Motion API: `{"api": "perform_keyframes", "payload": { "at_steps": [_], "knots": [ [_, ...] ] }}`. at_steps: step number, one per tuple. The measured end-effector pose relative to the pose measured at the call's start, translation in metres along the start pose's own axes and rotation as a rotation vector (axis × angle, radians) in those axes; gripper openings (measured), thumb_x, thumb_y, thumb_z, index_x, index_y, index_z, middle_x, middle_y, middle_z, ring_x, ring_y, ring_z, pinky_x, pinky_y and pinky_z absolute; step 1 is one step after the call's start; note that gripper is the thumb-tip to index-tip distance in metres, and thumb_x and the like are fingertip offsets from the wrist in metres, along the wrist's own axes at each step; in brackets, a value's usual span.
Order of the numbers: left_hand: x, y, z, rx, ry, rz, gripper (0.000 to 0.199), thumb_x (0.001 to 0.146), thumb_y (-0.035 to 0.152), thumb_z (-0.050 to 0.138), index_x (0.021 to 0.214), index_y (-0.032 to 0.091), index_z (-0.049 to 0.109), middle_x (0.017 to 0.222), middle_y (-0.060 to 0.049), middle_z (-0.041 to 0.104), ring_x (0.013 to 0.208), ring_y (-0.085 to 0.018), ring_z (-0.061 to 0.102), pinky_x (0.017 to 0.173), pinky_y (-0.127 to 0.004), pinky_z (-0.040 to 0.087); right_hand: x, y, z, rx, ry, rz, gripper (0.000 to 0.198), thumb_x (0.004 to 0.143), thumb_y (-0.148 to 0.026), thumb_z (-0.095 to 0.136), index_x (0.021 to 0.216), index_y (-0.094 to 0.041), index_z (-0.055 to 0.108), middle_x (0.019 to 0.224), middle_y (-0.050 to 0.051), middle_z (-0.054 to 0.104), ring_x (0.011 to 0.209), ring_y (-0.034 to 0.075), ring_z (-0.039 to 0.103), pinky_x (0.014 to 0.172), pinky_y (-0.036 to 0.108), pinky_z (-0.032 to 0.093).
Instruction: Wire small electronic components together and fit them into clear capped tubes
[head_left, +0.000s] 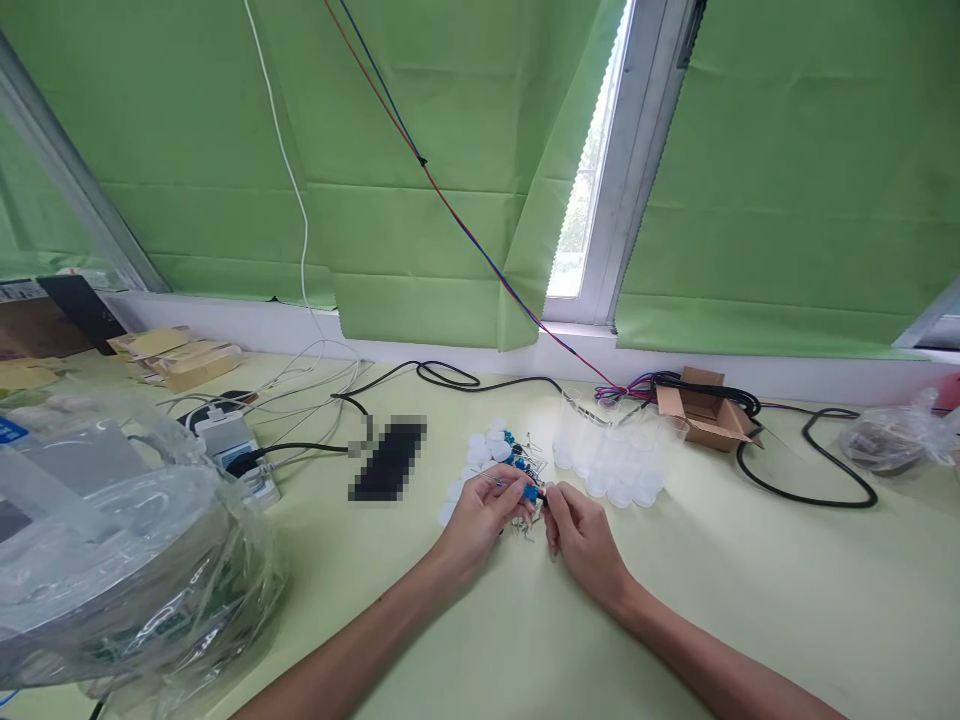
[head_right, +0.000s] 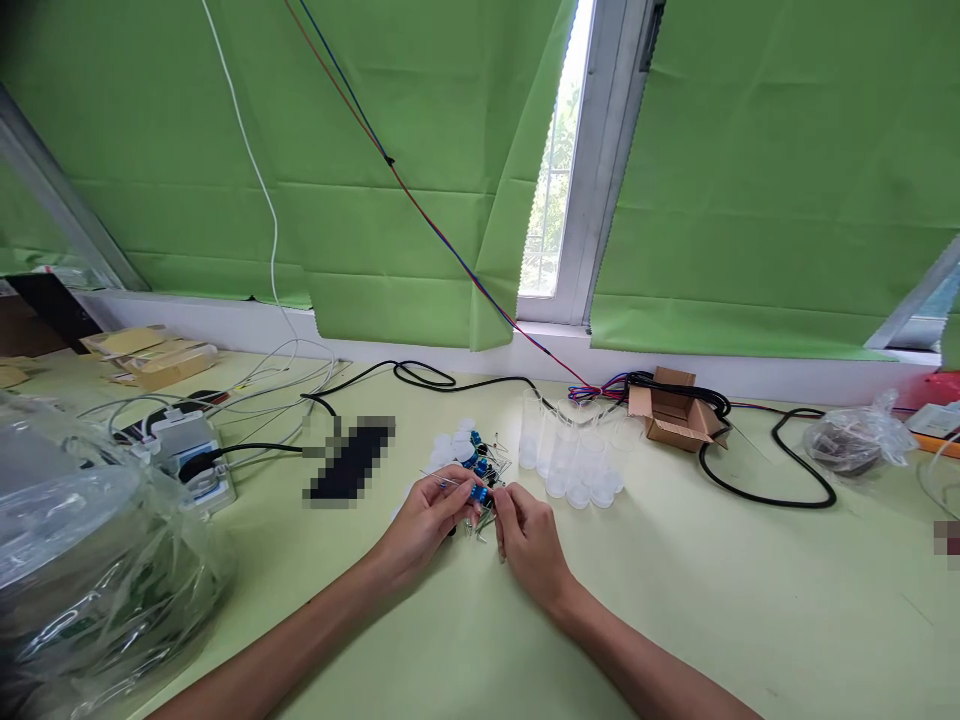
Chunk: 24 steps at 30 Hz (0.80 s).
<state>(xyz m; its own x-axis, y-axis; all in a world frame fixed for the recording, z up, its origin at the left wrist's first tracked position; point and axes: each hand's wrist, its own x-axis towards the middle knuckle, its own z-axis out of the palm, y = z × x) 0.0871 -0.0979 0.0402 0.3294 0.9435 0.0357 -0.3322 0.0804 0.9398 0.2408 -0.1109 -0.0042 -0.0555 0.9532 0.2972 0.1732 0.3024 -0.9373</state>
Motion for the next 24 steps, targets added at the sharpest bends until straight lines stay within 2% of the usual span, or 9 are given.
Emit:
{"api": "perform_keyframes", "payload": {
  "at_steps": [4, 7, 12, 14, 18, 24],
  "knots": [
    [-0.0014, 0.0014, 0.0030, 0.000, -0.014, -0.003, 0.028, 0.074, 0.040, 0.076, 0.083, 0.015, 0.066, 0.071, -0.002, 0.063, 0.065, -0.014, 0.059, 0.067, -0.028, 0.047, -0.0002, 0.0003, 0.0005, -0.025, 0.020, 0.026, 0.050, 0.099, -0.053, 0.033, 0.064, -0.021, 0.047, 0.045, -0.005, 0.043, 0.039, 0.010, 0.041, 0.045, 0.025, 0.034],
    [-0.0007, 0.0007, 0.0028, -0.021, -0.004, -0.007, 0.029, 0.073, 0.040, 0.077, 0.083, 0.015, 0.066, 0.072, -0.003, 0.064, 0.064, -0.014, 0.058, 0.067, -0.027, 0.047, -0.0005, -0.0018, 0.0005, -0.010, 0.035, 0.024, 0.048, 0.099, -0.053, 0.034, 0.066, -0.021, 0.046, 0.046, -0.005, 0.044, 0.039, 0.010, 0.041, 0.045, 0.025, 0.034],
    [0.0018, -0.0007, -0.0001, -0.078, 0.061, -0.003, 0.026, 0.073, 0.038, 0.078, 0.082, 0.015, 0.068, 0.070, -0.001, 0.062, 0.065, -0.012, 0.057, 0.069, -0.025, 0.047, -0.0004, -0.0047, 0.0005, 0.058, 0.016, -0.041, 0.027, 0.095, -0.047, 0.049, 0.098, -0.020, 0.051, 0.060, -0.005, 0.049, 0.047, 0.011, 0.045, 0.045, 0.023, 0.036],
    [0.0020, -0.0003, -0.0005, -0.091, 0.069, -0.007, 0.026, 0.072, 0.037, 0.079, 0.082, 0.016, 0.068, 0.072, -0.002, 0.062, 0.066, -0.012, 0.057, 0.068, -0.025, 0.046, -0.0005, -0.0046, 0.0008, 0.061, -0.007, -0.050, 0.026, 0.095, -0.045, 0.051, 0.101, -0.020, 0.050, 0.064, -0.004, 0.050, 0.050, 0.011, 0.047, 0.046, 0.023, 0.037],
    [0.0011, 0.0009, -0.0002, -0.070, 0.061, -0.009, 0.026, 0.073, 0.037, 0.078, 0.083, 0.016, 0.068, 0.074, -0.002, 0.063, 0.066, -0.012, 0.057, 0.070, -0.025, 0.046, -0.0010, -0.0053, 0.0012, 0.061, -0.022, -0.044, 0.026, 0.096, -0.046, 0.048, 0.095, -0.020, 0.050, 0.061, -0.005, 0.046, 0.049, 0.011, 0.044, 0.045, 0.023, 0.035],
    [0.0006, -0.0014, -0.0004, -0.017, 0.015, 0.015, 0.026, 0.075, 0.038, 0.076, 0.084, 0.015, 0.067, 0.077, -0.003, 0.065, 0.065, -0.013, 0.059, 0.069, -0.027, 0.047, 0.0000, -0.0065, 0.0005, 0.034, -0.023, 0.015, 0.038, 0.097, -0.052, 0.041, 0.074, -0.021, 0.047, 0.052, -0.007, 0.042, 0.043, 0.010, 0.041, 0.045, 0.024, 0.035]
  ]
}}
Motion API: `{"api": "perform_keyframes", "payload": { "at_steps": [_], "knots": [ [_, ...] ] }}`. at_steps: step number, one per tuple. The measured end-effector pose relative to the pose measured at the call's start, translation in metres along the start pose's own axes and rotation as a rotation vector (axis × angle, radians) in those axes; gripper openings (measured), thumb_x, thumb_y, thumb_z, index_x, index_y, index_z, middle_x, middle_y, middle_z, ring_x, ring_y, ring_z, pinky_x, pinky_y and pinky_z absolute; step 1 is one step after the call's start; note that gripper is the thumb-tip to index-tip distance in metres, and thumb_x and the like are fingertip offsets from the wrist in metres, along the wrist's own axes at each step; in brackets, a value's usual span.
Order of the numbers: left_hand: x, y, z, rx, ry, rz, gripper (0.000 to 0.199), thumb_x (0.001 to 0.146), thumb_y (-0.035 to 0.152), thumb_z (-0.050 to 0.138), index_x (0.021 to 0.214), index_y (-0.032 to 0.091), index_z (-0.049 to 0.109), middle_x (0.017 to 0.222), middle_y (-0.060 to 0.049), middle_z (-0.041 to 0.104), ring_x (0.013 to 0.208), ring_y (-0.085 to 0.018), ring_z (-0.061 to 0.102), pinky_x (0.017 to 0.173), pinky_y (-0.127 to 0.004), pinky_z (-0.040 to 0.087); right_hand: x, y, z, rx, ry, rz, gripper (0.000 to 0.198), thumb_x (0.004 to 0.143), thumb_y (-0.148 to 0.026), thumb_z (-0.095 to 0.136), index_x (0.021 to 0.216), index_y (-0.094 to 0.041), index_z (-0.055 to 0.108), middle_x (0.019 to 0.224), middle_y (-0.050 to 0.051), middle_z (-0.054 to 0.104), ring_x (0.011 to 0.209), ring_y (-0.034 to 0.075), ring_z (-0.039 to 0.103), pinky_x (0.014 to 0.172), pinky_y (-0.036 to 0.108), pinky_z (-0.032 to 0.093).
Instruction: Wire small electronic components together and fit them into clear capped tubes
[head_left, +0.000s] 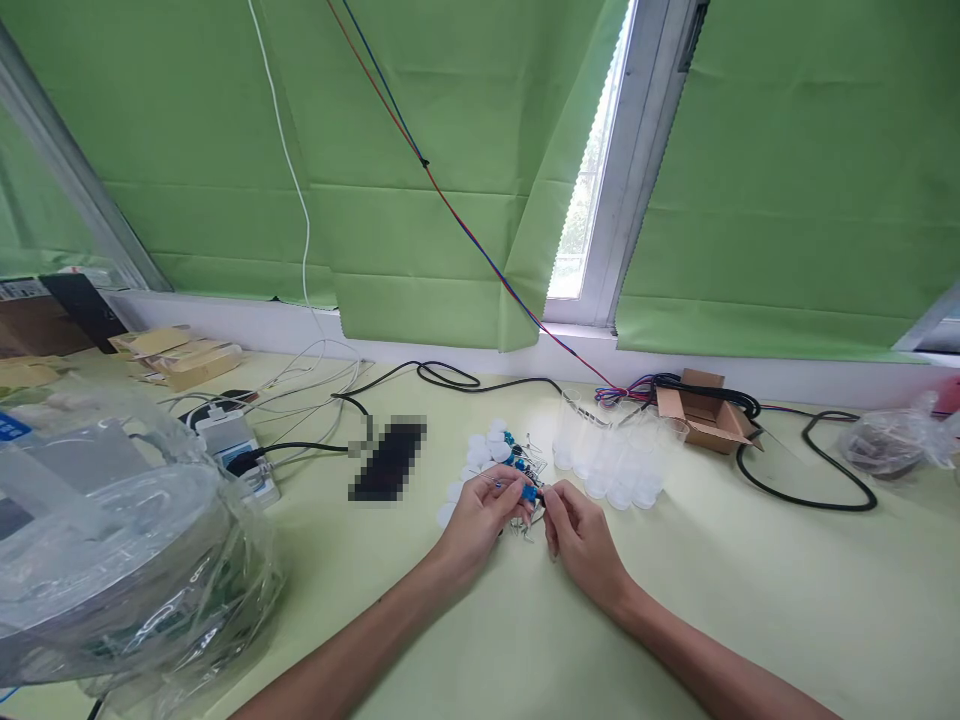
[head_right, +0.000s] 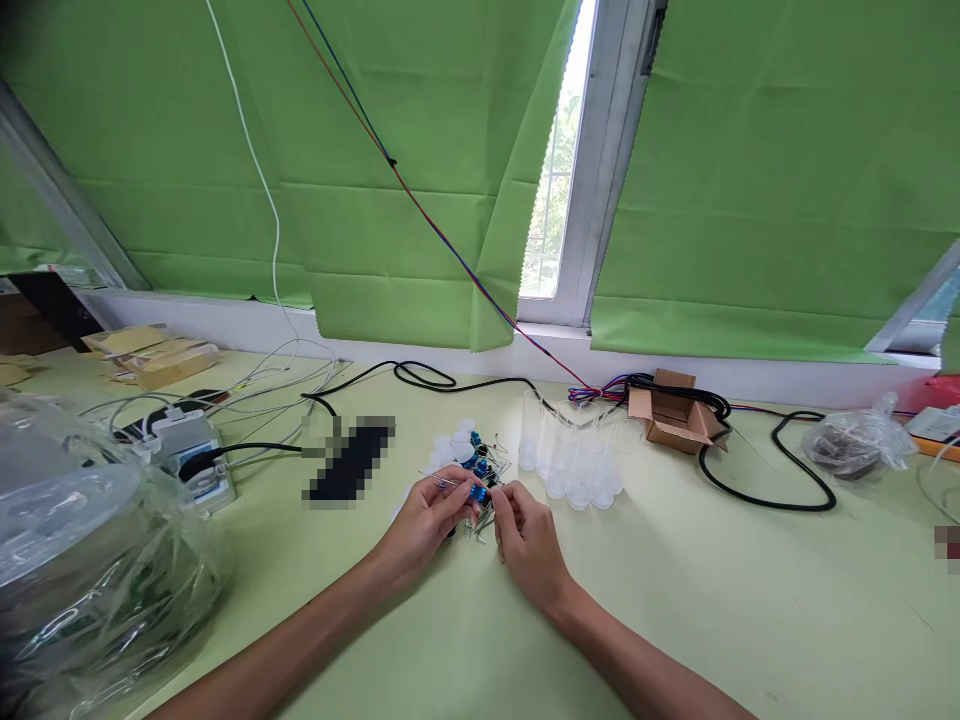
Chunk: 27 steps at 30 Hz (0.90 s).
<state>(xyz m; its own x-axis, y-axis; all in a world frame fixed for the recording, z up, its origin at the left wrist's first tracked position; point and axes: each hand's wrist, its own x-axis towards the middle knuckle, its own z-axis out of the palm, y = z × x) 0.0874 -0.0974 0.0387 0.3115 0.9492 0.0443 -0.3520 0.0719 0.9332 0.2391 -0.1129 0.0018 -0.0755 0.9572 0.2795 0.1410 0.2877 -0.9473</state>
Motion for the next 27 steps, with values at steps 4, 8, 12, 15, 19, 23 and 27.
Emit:
{"api": "perform_keyframes", "payload": {
  "at_steps": [4, 8, 12, 15, 19, 23, 27],
  "knots": [
    [-0.0011, -0.0003, 0.0025, -0.004, -0.012, -0.009, 0.028, 0.073, 0.039, 0.077, 0.083, 0.015, 0.067, 0.070, -0.002, 0.063, 0.064, -0.014, 0.059, 0.067, -0.028, 0.047, 0.0013, 0.0026, 0.0000, -0.061, 0.038, -0.001, 0.047, 0.098, -0.053, 0.035, 0.064, -0.022, 0.043, 0.047, -0.006, 0.041, 0.041, 0.010, 0.040, 0.046, 0.025, 0.034],
    [-0.0018, 0.0009, 0.0044, -0.028, -0.003, -0.023, 0.029, 0.072, 0.040, 0.078, 0.083, 0.015, 0.067, 0.070, -0.002, 0.063, 0.065, -0.014, 0.059, 0.067, -0.028, 0.047, 0.0011, 0.0021, 0.0005, -0.040, 0.056, 0.003, 0.046, 0.099, -0.053, 0.034, 0.068, -0.021, 0.045, 0.050, -0.005, 0.044, 0.042, 0.010, 0.040, 0.045, 0.024, 0.034],
    [-0.0005, 0.0013, 0.0029, -0.059, 0.053, -0.015, 0.027, 0.072, 0.038, 0.079, 0.082, 0.016, 0.068, 0.073, -0.002, 0.064, 0.066, -0.013, 0.058, 0.069, -0.026, 0.047, 0.0001, 0.0004, 0.0011, 0.024, 0.033, -0.021, 0.032, 0.096, -0.052, 0.044, 0.089, -0.020, 0.050, 0.055, -0.006, 0.046, 0.045, 0.010, 0.042, 0.043, 0.023, 0.033],
    [0.0004, 0.0015, 0.0017, -0.080, 0.066, -0.018, 0.026, 0.071, 0.037, 0.079, 0.082, 0.015, 0.068, 0.074, -0.002, 0.064, 0.066, -0.012, 0.057, 0.068, -0.025, 0.047, -0.0002, 0.0011, 0.0011, 0.045, 0.006, -0.028, 0.030, 0.095, -0.050, 0.046, 0.095, -0.020, 0.049, 0.057, -0.007, 0.046, 0.047, 0.011, 0.043, 0.043, 0.022, 0.034],
    [0.0000, 0.0019, 0.0018, -0.062, 0.055, -0.019, 0.025, 0.072, 0.036, 0.079, 0.082, 0.015, 0.068, 0.073, -0.002, 0.063, 0.066, -0.012, 0.057, 0.069, -0.026, 0.047, -0.0004, 0.0010, 0.0005, 0.049, -0.006, -0.015, 0.030, 0.096, -0.050, 0.044, 0.091, -0.021, 0.048, 0.056, -0.007, 0.044, 0.045, 0.010, 0.041, 0.043, 0.022, 0.033],
    [-0.0011, 0.0017, 0.0026, -0.025, 0.033, -0.017, 0.026, 0.073, 0.037, 0.078, 0.082, 0.015, 0.068, 0.073, -0.002, 0.064, 0.064, -0.012, 0.058, 0.070, -0.027, 0.047, -0.0006, 0.0000, -0.0002, 0.038, -0.013, 0.008, 0.036, 0.097, -0.052, 0.041, 0.078, -0.021, 0.047, 0.052, -0.008, 0.043, 0.040, 0.009, 0.040, 0.043, 0.023, 0.034],
    [-0.0022, 0.0012, 0.0040, -0.004, -0.002, -0.012, 0.028, 0.073, 0.040, 0.077, 0.082, 0.016, 0.068, 0.070, -0.002, 0.062, 0.063, -0.013, 0.058, 0.067, -0.028, 0.047, 0.0001, 0.0029, -0.0001, 0.003, 0.000, 0.025, 0.045, 0.098, -0.056, 0.035, 0.068, -0.022, 0.042, 0.048, -0.007, 0.041, 0.038, 0.010, 0.040, 0.042, 0.024, 0.033]
  ]
}}
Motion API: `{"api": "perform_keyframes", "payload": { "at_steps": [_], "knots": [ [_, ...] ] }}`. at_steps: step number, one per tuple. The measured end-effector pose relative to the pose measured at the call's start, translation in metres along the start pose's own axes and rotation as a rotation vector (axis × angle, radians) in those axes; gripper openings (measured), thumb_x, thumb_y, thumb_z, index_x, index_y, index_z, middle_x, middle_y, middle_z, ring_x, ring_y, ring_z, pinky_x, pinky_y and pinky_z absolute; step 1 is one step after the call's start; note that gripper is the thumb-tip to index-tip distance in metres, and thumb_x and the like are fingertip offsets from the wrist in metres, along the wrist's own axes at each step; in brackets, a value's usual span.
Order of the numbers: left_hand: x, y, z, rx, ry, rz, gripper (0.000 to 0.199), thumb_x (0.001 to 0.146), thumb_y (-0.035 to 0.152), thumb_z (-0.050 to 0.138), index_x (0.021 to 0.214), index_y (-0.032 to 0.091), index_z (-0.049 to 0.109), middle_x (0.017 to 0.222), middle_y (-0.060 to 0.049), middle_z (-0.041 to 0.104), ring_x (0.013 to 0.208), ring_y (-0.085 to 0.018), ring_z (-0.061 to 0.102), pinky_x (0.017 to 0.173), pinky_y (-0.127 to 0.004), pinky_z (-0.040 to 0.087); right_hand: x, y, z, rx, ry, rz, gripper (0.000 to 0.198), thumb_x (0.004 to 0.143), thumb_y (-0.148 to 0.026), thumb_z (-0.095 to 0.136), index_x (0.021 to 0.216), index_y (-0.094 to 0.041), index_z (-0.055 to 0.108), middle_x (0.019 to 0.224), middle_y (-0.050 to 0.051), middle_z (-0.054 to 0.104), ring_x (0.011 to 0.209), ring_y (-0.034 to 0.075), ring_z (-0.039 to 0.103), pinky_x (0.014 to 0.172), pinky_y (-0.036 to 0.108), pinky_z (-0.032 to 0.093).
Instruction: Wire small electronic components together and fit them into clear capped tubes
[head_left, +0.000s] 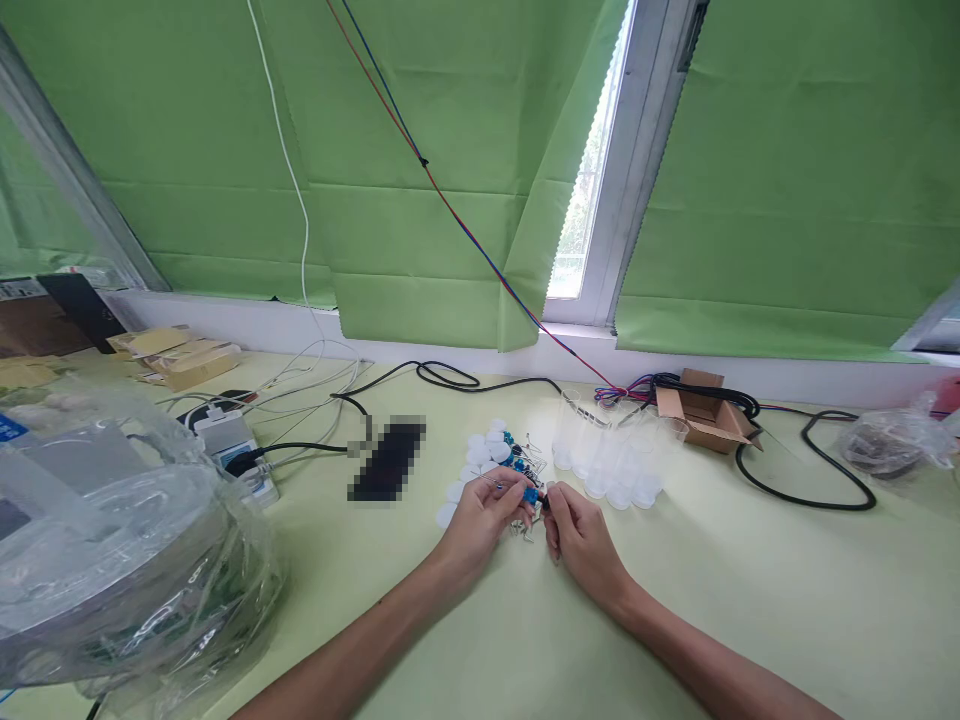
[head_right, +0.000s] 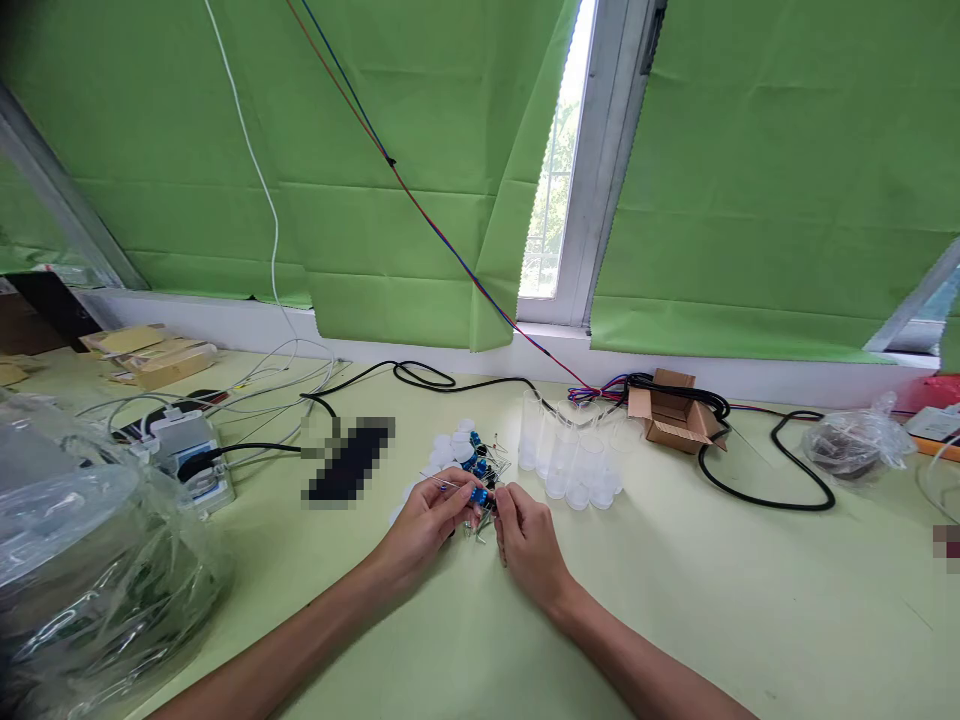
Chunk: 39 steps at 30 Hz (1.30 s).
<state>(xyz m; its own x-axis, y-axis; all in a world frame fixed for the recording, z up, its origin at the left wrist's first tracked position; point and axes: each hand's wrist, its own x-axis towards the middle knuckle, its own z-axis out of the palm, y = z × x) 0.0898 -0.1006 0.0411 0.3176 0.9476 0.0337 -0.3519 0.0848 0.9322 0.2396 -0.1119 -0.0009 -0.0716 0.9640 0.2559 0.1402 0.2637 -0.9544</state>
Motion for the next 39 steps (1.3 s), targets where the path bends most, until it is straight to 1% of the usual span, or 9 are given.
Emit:
{"api": "perform_keyframes", "payload": {
  "at_steps": [6, 11, 13, 18, 25, 30, 34, 36, 39],
  "knots": [
    [0.0002, 0.0009, 0.0004, -0.012, -0.008, 0.005, 0.028, 0.073, 0.040, 0.077, 0.083, 0.015, 0.067, 0.072, -0.002, 0.063, 0.064, -0.013, 0.059, 0.066, -0.027, 0.047, 0.0014, 0.0005, -0.0002, -0.056, 0.062, -0.039, 0.048, 0.099, -0.053, 0.031, 0.065, -0.022, 0.043, 0.048, -0.005, 0.042, 0.044, 0.011, 0.040, 0.048, 0.025, 0.034],
    [0.0029, 0.0023, -0.0037, -0.032, 0.061, 0.007, 0.027, 0.073, 0.038, 0.078, 0.084, 0.016, 0.067, 0.068, -0.001, 0.063, 0.063, -0.012, 0.058, 0.068, -0.025, 0.047, -0.0001, -0.0005, -0.0001, 0.016, 0.009, -0.066, 0.026, 0.097, -0.046, 0.046, 0.094, -0.021, 0.050, 0.059, -0.006, 0.047, 0.048, 0.010, 0.043, 0.047, 0.023, 0.034],
    [0.0037, 0.0019, -0.0046, -0.038, 0.065, 0.003, 0.026, 0.073, 0.038, 0.078, 0.084, 0.016, 0.067, 0.068, -0.001, 0.062, 0.063, -0.012, 0.057, 0.069, -0.025, 0.047, -0.0008, 0.0000, 0.0003, 0.028, -0.014, -0.075, 0.022, 0.096, -0.043, 0.049, 0.099, -0.021, 0.048, 0.060, -0.007, 0.046, 0.049, 0.010, 0.044, 0.046, 0.022, 0.033],
    [0.0043, -0.0002, -0.0052, -0.017, 0.039, 0.012, 0.024, 0.075, 0.037, 0.076, 0.084, 0.016, 0.067, 0.072, -0.002, 0.063, 0.064, -0.012, 0.058, 0.069, -0.026, 0.047, -0.0007, 0.0002, 0.0006, 0.036, -0.037, -0.070, 0.023, 0.097, -0.043, 0.047, 0.091, -0.021, 0.049, 0.060, -0.006, 0.046, 0.048, 0.009, 0.041, 0.046, 0.022, 0.033],
    [0.0031, -0.0003, -0.0055, 0.021, 0.000, 0.021, 0.025, 0.076, 0.039, 0.075, 0.083, 0.015, 0.068, 0.078, -0.002, 0.064, 0.066, -0.012, 0.059, 0.070, -0.026, 0.048, 0.0004, -0.0010, -0.0010, -0.008, -0.035, -0.021, 0.038, 0.098, -0.047, 0.040, 0.072, -0.021, 0.045, 0.053, -0.006, 0.042, 0.045, 0.009, 0.038, 0.046, 0.024, 0.031],
    [0.0022, -0.0005, -0.0041, 0.028, -0.019, 0.010, 0.025, 0.077, 0.038, 0.074, 0.084, 0.015, 0.067, 0.072, -0.002, 0.064, 0.064, -0.012, 0.059, 0.067, -0.026, 0.048, 0.0013, 0.0005, -0.0009, -0.062, -0.010, -0.022, 0.044, 0.099, -0.049, 0.036, 0.066, -0.021, 0.045, 0.048, -0.006, 0.040, 0.043, 0.009, 0.035, 0.046, 0.024, 0.029],
    [0.0025, -0.0005, -0.0021, 0.016, 0.007, 0.004, 0.027, 0.074, 0.039, 0.077, 0.083, 0.016, 0.067, 0.071, -0.002, 0.064, 0.064, -0.013, 0.059, 0.066, -0.026, 0.048, 0.0013, -0.0003, -0.0001, -0.085, 0.037, -0.017, 0.047, 0.098, -0.050, 0.035, 0.063, -0.021, 0.044, 0.048, -0.005, 0.040, 0.044, 0.009, 0.035, 0.046, 0.025, 0.028],
    [0.0028, -0.0004, -0.0018, 0.011, 0.023, 0.003, 0.027, 0.074, 0.038, 0.077, 0.083, 0.015, 0.067, 0.070, -0.002, 0.064, 0.064, -0.012, 0.058, 0.067, -0.025, 0.048, 0.0006, -0.0017, 0.0000, -0.071, 0.054, -0.019, 0.043, 0.098, -0.050, 0.038, 0.067, -0.020, 0.045, 0.049, -0.006, 0.040, 0.044, 0.009, 0.035, 0.045, 0.024, 0.027],
    [0.0036, -0.0006, -0.0030, 0.010, 0.037, 0.019, 0.026, 0.076, 0.038, 0.075, 0.084, 0.015, 0.067, 0.070, -0.002, 0.064, 0.064, -0.013, 0.058, 0.069, -0.026, 0.048, -0.0006, -0.0028, -0.0002, -0.036, 0.020, -0.031, 0.029, 0.096, -0.047, 0.045, 0.086, -0.020, 0.050, 0.052, -0.008, 0.039, 0.045, 0.009, 0.033, 0.044, 0.023, 0.024]
  ]
}}
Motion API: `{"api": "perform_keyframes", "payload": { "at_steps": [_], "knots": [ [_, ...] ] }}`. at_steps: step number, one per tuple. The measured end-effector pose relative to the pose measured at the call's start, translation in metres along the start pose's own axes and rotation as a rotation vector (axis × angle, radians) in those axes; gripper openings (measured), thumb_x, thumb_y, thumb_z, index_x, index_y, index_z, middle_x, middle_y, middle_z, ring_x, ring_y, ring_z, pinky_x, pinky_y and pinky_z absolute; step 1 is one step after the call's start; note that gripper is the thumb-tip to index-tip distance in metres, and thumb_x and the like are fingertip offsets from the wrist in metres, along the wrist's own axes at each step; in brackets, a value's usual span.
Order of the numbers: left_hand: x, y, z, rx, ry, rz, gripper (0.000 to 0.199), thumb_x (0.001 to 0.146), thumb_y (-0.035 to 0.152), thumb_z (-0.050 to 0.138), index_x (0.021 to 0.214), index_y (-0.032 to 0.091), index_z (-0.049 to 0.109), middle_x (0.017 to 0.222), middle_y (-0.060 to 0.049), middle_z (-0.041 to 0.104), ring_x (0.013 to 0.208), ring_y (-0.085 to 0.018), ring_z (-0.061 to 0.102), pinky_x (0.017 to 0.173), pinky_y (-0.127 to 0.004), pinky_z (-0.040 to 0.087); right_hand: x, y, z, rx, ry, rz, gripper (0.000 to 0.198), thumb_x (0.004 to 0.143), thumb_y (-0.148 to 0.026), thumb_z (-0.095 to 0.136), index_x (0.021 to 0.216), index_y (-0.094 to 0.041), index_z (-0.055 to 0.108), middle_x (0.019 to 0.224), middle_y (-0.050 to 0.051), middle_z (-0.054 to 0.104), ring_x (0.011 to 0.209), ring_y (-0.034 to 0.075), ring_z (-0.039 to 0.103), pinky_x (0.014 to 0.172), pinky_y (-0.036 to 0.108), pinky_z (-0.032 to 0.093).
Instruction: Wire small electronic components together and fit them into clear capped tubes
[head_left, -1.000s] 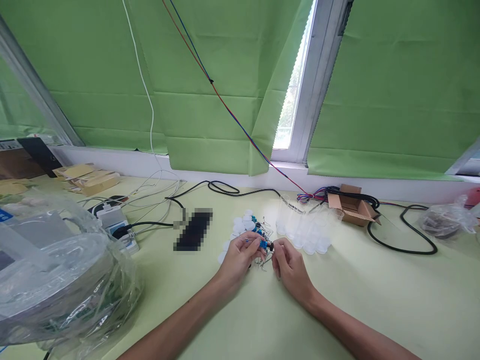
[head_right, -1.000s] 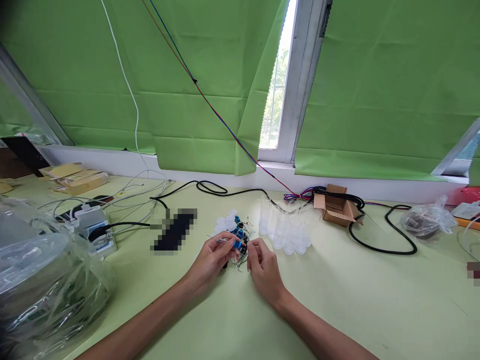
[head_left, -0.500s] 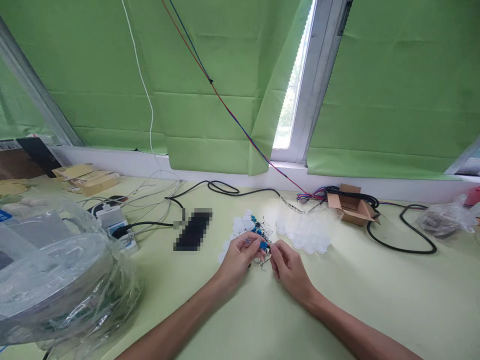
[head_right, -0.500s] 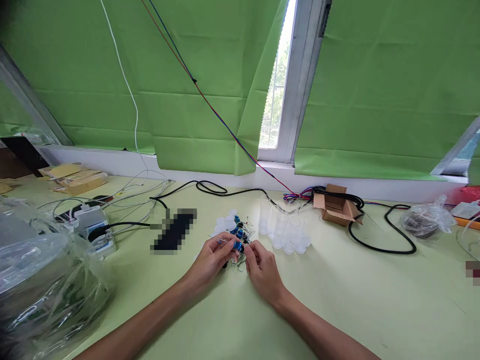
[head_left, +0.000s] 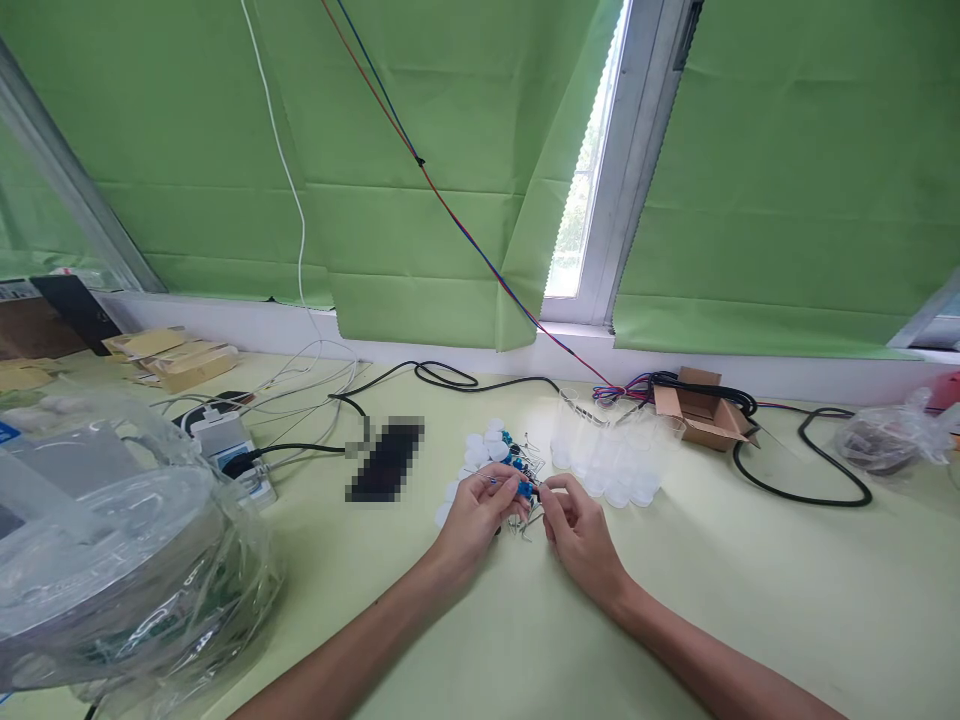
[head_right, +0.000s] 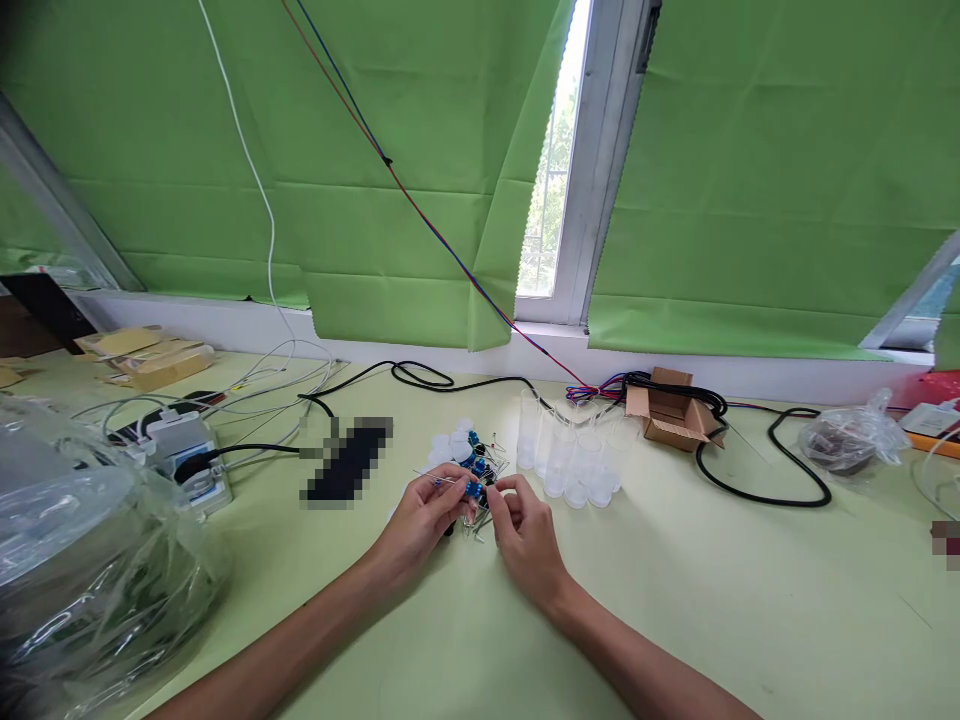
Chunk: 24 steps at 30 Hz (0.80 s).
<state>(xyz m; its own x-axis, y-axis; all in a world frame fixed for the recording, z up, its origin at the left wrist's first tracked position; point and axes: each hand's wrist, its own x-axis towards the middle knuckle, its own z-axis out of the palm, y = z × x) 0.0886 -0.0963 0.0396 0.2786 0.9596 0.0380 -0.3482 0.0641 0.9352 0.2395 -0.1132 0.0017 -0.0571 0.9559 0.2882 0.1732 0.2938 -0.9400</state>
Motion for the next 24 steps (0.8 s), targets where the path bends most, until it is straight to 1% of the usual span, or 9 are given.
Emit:
{"api": "perform_keyframes", "payload": {
  "at_steps": [2, 4, 7, 13, 16, 19, 21, 24],
  "knots": [
    [0.0008, -0.0006, -0.0015, 0.006, 0.001, 0.009, 0.026, 0.077, 0.038, 0.075, 0.084, 0.015, 0.067, 0.070, -0.002, 0.063, 0.065, -0.013, 0.058, 0.070, -0.026, 0.048, -0.0003, 0.0009, -0.0001, 0.011, -0.029, -0.014, 0.025, 0.095, -0.045, 0.049, 0.096, -0.020, 0.049, 0.053, -0.009, 0.038, 0.045, 0.009, 0.033, 0.044, 0.023, 0.023],
    [0.0014, -0.0015, -0.0030, 0.016, -0.007, 0.013, 0.025, 0.077, 0.038, 0.074, 0.084, 0.015, 0.067, 0.071, -0.002, 0.063, 0.065, -0.013, 0.058, 0.069, -0.026, 0.048, -0.0002, 0.0023, -0.0001, 0.009, -0.040, -0.021, 0.024, 0.095, -0.044, 0.049, 0.096, -0.020, 0.049, 0.053, -0.010, 0.038, 0.045, 0.008, 0.033, 0.044, 0.022, 0.023],
    [0.0015, -0.0026, -0.0038, 0.034, -0.025, 0.012, 0.024, 0.078, 0.037, 0.074, 0.084, 0.015, 0.067, 0.074, -0.002, 0.064, 0.065, -0.013, 0.058, 0.070, -0.026, 0.048, 0.0005, 0.0033, -0.0002, 0.002, -0.045, -0.013, 0.026, 0.096, -0.045, 0.046, 0.090, -0.020, 0.049, 0.053, -0.009, 0.039, 0.044, 0.008, 0.034, 0.044, 0.023, 0.023],
    [-0.0016, -0.0019, -0.0003, 0.036, -0.048, -0.001, 0.026, 0.077, 0.038, 0.074, 0.084, 0.015, 0.066, 0.070, -0.002, 0.062, 0.063, -0.014, 0.058, 0.067, -0.028, 0.048, 0.0012, 0.0033, -0.0003, -0.023, -0.032, 0.003, 0.042, 0.098, -0.049, 0.038, 0.070, -0.020, 0.046, 0.047, -0.007, 0.040, 0.042, 0.009, 0.034, 0.045, 0.024, 0.027],
    [-0.0025, -0.0018, 0.0010, 0.052, -0.059, 0.006, 0.026, 0.078, 0.039, 0.073, 0.083, 0.015, 0.066, 0.072, -0.002, 0.063, 0.063, -0.014, 0.059, 0.066, -0.028, 0.048, 0.0014, 0.0049, 0.0002, -0.047, -0.002, 0.024, 0.048, 0.098, -0.052, 0.033, 0.065, -0.020, 0.046, 0.045, -0.006, 0.040, 0.041, 0.009, 0.034, 0.045, 0.025, 0.028],
    [-0.0022, -0.0022, 0.0007, 0.041, -0.066, 0.009, 0.025, 0.078, 0.039, 0.073, 0.083, 0.015, 0.066, 0.072, -0.002, 0.063, 0.063, -0.014, 0.059, 0.066, -0.028, 0.048, 0.0015, 0.0048, 0.0005, -0.059, 0.023, 0.032, 0.050, 0.098, -0.053, 0.032, 0.064, -0.020, 0.046, 0.045, -0.006, 0.039, 0.041, 0.009, 0.034, 0.045, 0.025, 0.028],
    [-0.0016, -0.0020, 0.0001, 0.025, -0.055, 0.005, 0.025, 0.078, 0.039, 0.073, 0.083, 0.015, 0.067, 0.070, -0.002, 0.063, 0.063, -0.014, 0.058, 0.066, -0.027, 0.047, 0.0012, 0.0035, 0.0004, -0.049, 0.024, 0.029, 0.047, 0.098, -0.052, 0.033, 0.068, -0.020, 0.046, 0.046, -0.006, 0.038, 0.041, 0.009, 0.033, 0.044, 0.024, 0.027],
    [-0.0006, -0.0002, -0.0003, 0.010, -0.012, 0.007, 0.025, 0.077, 0.038, 0.074, 0.083, 0.015, 0.068, 0.071, -0.002, 0.063, 0.064, -0.013, 0.058, 0.067, -0.027, 0.047, 0.0007, 0.0019, 0.0000, -0.019, -0.003, 0.012, 0.034, 0.097, -0.049, 0.042, 0.084, -0.020, 0.050, 0.049, -0.009, 0.037, 0.043, 0.009, 0.032, 0.043, 0.023, 0.023]
  ]
}}
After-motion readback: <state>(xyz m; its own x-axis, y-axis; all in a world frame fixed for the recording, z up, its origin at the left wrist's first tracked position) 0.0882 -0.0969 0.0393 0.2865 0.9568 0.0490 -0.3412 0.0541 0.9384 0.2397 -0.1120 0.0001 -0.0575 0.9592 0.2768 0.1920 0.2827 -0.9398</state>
